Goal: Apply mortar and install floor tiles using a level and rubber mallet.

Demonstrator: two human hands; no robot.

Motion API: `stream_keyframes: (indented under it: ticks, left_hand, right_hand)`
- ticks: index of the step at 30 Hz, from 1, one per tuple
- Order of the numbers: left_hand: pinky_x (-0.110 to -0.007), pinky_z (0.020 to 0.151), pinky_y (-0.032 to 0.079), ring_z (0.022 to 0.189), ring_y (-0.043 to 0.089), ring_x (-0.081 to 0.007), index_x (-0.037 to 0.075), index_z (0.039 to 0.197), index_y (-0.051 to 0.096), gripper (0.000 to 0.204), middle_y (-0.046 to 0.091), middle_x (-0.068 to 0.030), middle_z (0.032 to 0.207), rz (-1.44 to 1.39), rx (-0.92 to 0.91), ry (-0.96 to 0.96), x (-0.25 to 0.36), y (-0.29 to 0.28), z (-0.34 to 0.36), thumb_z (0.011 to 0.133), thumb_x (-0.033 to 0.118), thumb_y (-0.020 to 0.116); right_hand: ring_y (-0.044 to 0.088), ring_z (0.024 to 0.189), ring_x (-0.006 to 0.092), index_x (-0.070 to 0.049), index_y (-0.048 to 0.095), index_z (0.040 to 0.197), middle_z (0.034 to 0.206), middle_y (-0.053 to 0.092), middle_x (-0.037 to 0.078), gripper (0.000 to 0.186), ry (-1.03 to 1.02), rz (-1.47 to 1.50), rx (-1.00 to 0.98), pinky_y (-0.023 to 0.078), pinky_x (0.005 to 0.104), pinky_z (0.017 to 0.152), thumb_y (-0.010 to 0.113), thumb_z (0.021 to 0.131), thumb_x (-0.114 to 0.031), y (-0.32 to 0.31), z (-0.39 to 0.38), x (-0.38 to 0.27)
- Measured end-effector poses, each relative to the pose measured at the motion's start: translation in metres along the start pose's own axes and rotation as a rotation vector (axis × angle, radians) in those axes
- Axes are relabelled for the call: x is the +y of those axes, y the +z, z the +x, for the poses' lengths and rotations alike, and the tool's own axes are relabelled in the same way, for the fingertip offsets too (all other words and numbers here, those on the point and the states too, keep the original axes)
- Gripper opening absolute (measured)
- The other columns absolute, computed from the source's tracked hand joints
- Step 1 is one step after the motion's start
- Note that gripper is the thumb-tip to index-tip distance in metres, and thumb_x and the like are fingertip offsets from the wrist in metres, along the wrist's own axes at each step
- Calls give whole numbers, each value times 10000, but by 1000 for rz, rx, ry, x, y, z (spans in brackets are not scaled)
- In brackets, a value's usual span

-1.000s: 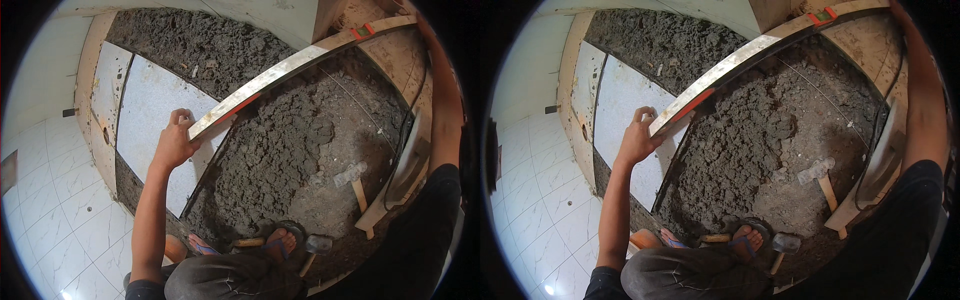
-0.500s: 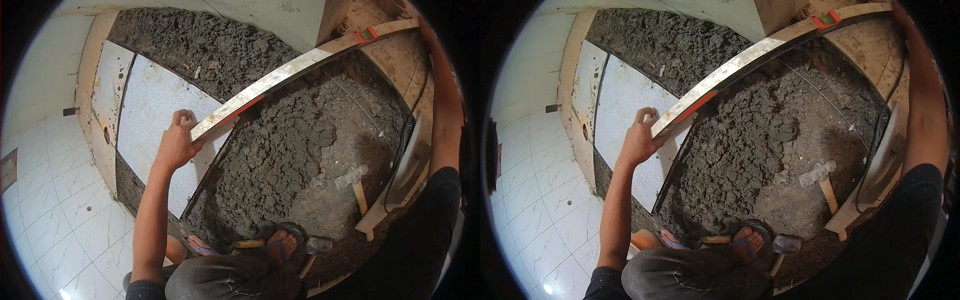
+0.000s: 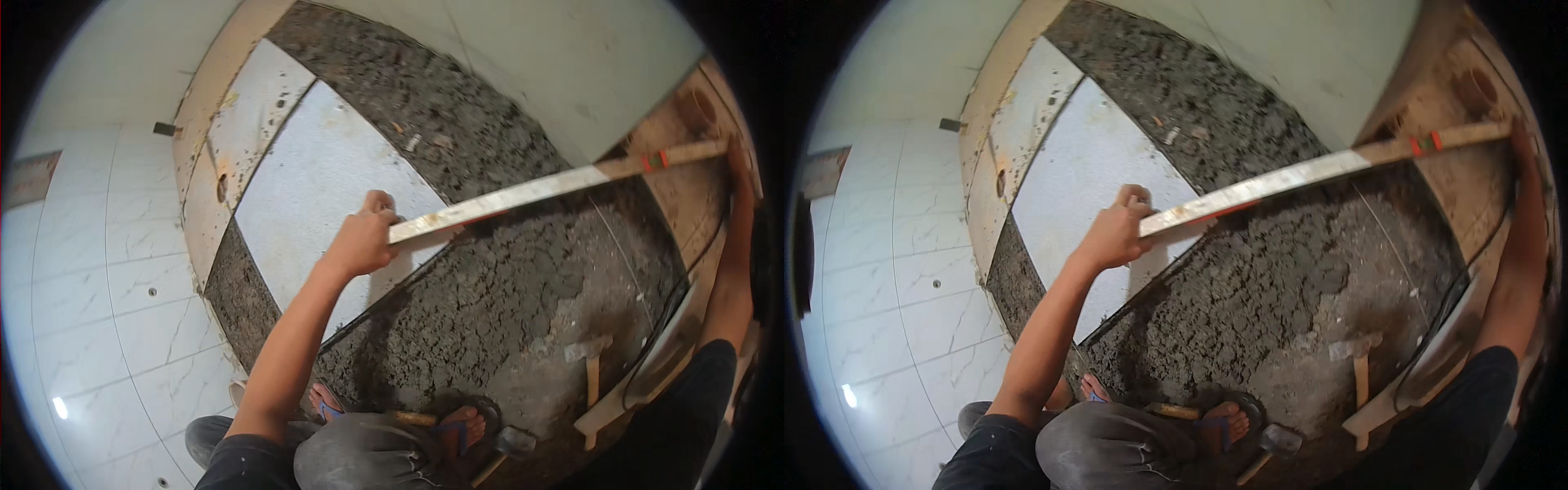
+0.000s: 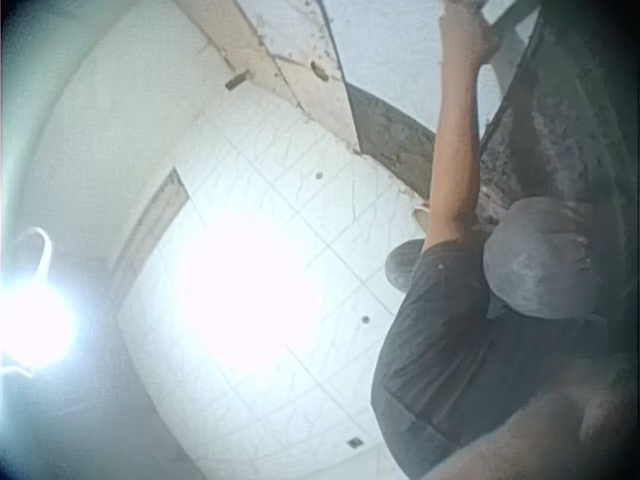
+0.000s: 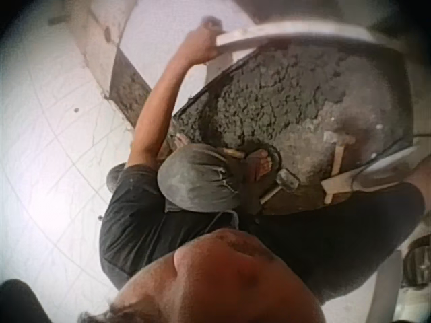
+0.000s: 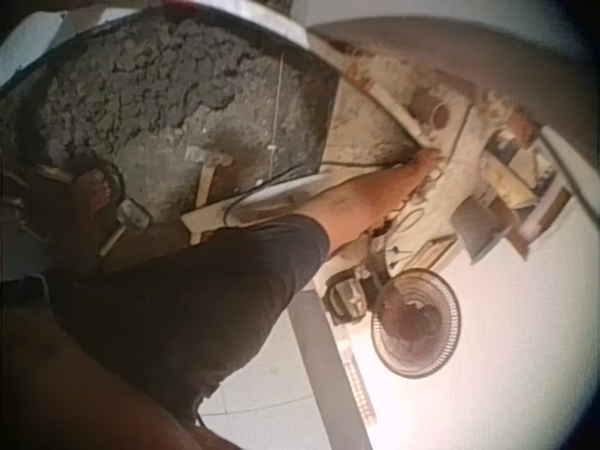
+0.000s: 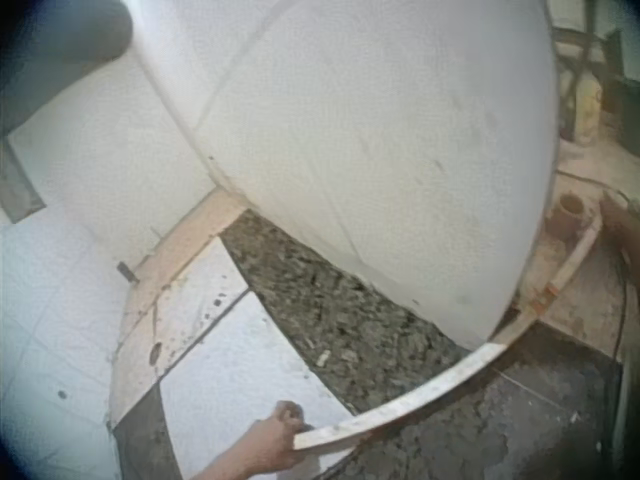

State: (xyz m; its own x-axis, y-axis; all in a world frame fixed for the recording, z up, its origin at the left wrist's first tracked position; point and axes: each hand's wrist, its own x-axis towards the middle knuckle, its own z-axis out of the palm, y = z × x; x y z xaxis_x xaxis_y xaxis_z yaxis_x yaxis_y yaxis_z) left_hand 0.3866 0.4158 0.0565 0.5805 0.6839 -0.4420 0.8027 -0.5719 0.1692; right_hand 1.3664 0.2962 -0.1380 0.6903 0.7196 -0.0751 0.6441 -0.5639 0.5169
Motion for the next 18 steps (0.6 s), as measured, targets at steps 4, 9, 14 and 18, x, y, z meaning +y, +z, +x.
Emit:
stream_keyframes:
  ticks: [4,9,14,18]
  left_hand:
    - [-436,937,553,1130,631,-326,79,1150,722,430,530,-123,1341,-39,14,14,-9,-1,-5,728,147,767]
    - [-428,968,537,1170,621,-301,87,1115,734,399,543,-49,1375,13,74,36,-31,1,-26,717,117,737]
    - [-427,963,535,1180,615,-299,116,1102,743,392,570,-36,1364,9,118,-92,-68,8,-52,710,105,723]
    - [-449,942,530,1148,619,-332,124,1080,743,358,621,-77,1280,-6,128,-206,-109,15,-70,724,108,710]
  right_hand:
    - [332,1477,380,-75,305,1570,1663,218,164,530,70,44,14,313,523,1183,228,1093,-294,4,1,3]
    - [472,1377,377,-37,411,1496,1565,380,220,495,67,204,46,408,497,1121,274,1072,-250,-44,-42,-33]
    - [523,1327,399,-17,462,1456,1471,497,259,504,-82,160,-89,454,491,1070,325,1062,-300,-133,-130,-72]
    - [535,1311,400,-15,513,1404,1420,545,256,483,87,513,-35,461,482,1039,396,1048,-318,-190,-201,-111]
